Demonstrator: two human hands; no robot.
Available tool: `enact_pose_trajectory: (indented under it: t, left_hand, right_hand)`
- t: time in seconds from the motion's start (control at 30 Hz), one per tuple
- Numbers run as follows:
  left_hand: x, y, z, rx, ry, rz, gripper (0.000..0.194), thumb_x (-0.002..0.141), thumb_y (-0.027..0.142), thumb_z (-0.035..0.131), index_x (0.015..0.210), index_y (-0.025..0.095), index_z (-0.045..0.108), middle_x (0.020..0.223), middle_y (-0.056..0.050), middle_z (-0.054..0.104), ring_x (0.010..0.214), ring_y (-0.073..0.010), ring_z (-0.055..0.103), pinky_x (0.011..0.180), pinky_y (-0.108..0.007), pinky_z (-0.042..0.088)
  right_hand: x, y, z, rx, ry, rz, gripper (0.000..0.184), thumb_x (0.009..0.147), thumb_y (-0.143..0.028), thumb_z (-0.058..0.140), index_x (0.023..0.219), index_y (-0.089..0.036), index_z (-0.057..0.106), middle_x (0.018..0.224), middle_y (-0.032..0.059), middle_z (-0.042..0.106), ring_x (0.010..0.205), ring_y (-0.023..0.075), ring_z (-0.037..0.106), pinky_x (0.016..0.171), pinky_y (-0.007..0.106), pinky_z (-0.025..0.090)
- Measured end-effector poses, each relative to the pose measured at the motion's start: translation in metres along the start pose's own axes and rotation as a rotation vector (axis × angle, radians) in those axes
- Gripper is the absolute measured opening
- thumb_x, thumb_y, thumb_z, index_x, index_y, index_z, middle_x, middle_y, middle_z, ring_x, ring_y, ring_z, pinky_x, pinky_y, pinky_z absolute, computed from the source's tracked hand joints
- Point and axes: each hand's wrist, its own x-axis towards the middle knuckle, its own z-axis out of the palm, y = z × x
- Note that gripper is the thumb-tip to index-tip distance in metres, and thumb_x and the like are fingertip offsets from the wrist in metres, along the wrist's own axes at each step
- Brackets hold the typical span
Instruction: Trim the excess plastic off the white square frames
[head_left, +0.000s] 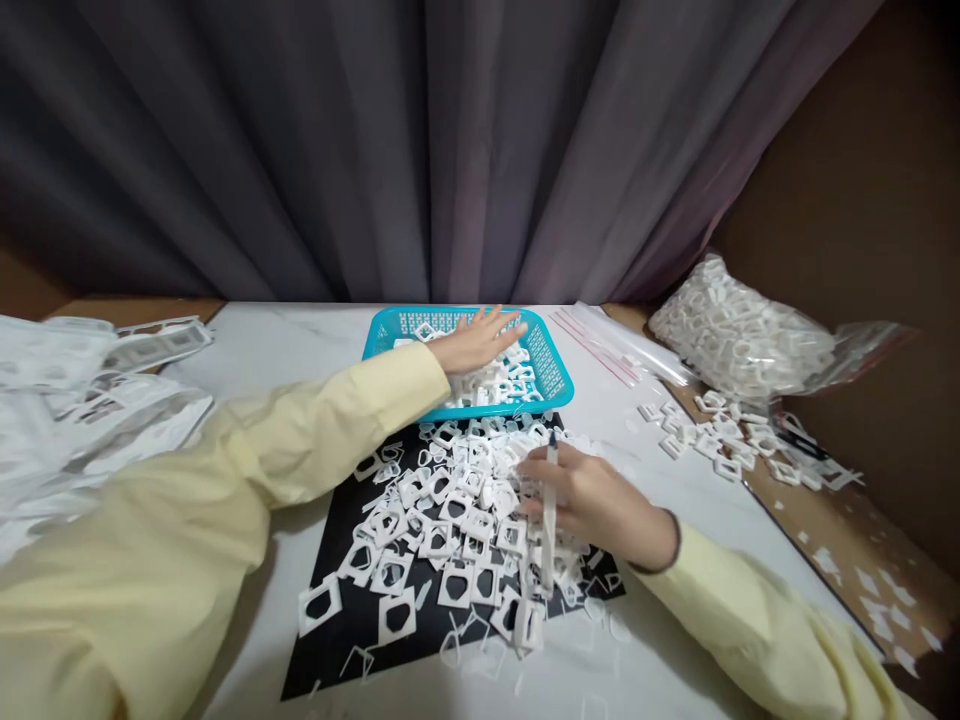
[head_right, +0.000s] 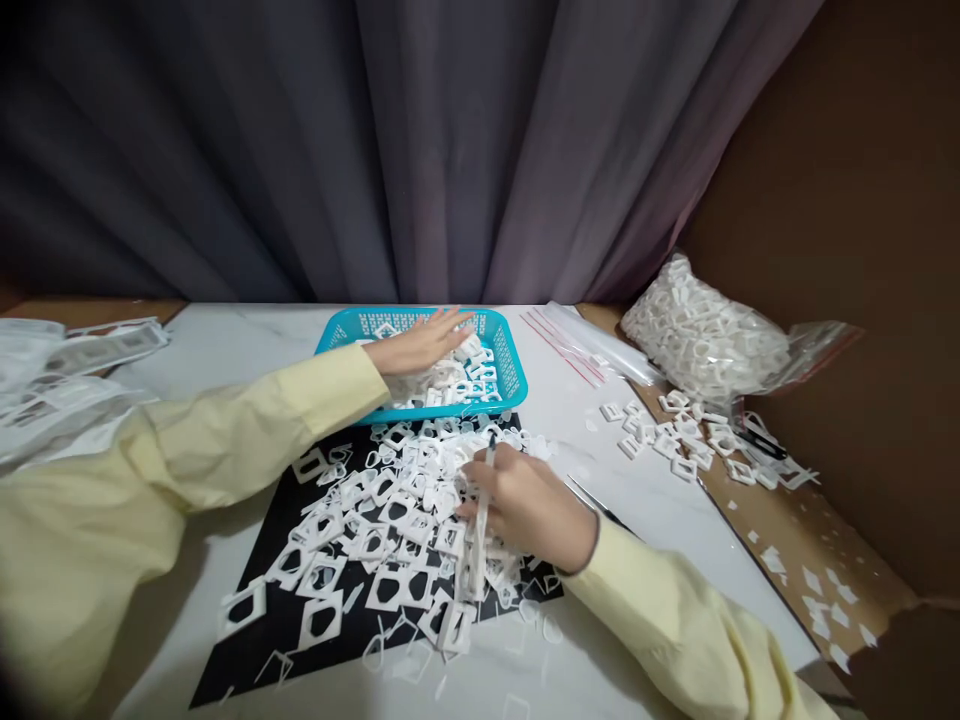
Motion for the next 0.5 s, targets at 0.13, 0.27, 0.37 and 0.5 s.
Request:
enact_pose_trajectory:
  t: [0.13,0.27,0.37,0.5]
  left_hand:
    - [0.003,0.004,-0.03,-0.065,0.105,0.035,0.06,0.092,0.05,0.01,0.126,0.022,0.051,0.134,-0.004,0.052,0.125,-0.0236,0.044,0.102,-0.036,0.032]
    - [-0.028,0.002,-0.042,-0.082,0.239,0.035,0.041,0.087,0.043,0.039,0.104,0.015,0.064,0.103,-0.007,0.068,0.097,-0.0222,0.06,0.086,-0.031,0.042]
    - [-0.059,0.002,-0.038,-0.142,0.292,0.02,0.026,0.081,0.034,0.052,0.092,0.015,0.066,0.075,-0.004,0.068,0.072,-0.0173,0.062,0.069,-0.028,0.043]
    - [-0.094,0.008,-0.025,-0.167,0.186,-0.003,0.027,0.08,0.041,0.056,0.069,0.018,0.064,0.041,0.006,0.048,0.042,-0.0101,0.046,0.051,-0.024,0.035]
  right_hand:
    - [0.008,-0.005,0.013,-0.008,-0.004,-0.068,0.029,0.085,-0.033,0.055,0.107,-0.013,0.058,0.093,0.014,0.061,0.088,0.024,0.055,0.072,0.035,0.048]
    - [0.006,-0.007,0.018,0.028,-0.01,-0.148,0.031,0.085,-0.04,0.055,0.104,-0.016,0.058,0.096,0.0123,0.059,0.088,0.0227,0.051,0.076,0.037,0.045]
    - [0.004,-0.008,0.023,0.065,-0.021,-0.168,0.018,0.087,-0.028,0.051,0.1,-0.018,0.058,0.095,0.0096,0.059,0.083,0.0193,0.05,0.075,0.034,0.044]
    - [0.007,-0.006,0.027,0.1,-0.025,-0.133,0.02,0.087,-0.025,0.052,0.104,-0.015,0.056,0.09,0.0107,0.058,0.084,0.0212,0.05,0.073,0.034,0.044]
